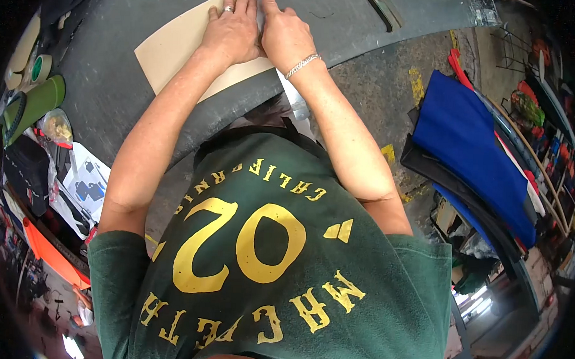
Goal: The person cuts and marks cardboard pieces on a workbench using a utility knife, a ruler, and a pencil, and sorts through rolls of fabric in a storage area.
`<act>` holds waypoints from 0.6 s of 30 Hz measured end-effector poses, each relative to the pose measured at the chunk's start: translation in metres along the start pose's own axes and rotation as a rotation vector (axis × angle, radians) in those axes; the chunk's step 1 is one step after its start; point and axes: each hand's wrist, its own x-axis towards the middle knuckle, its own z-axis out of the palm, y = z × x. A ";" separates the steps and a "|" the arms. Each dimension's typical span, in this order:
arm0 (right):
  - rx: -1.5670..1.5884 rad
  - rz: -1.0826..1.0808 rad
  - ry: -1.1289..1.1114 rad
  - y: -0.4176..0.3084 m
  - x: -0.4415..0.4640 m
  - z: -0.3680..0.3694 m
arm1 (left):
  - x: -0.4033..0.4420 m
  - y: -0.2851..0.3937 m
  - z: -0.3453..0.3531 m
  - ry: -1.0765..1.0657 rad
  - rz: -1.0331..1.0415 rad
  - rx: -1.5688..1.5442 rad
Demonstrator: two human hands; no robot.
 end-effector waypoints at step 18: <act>0.096 0.226 -0.131 0.000 -0.136 -0.024 | -0.009 0.003 -0.026 -0.124 0.010 -0.019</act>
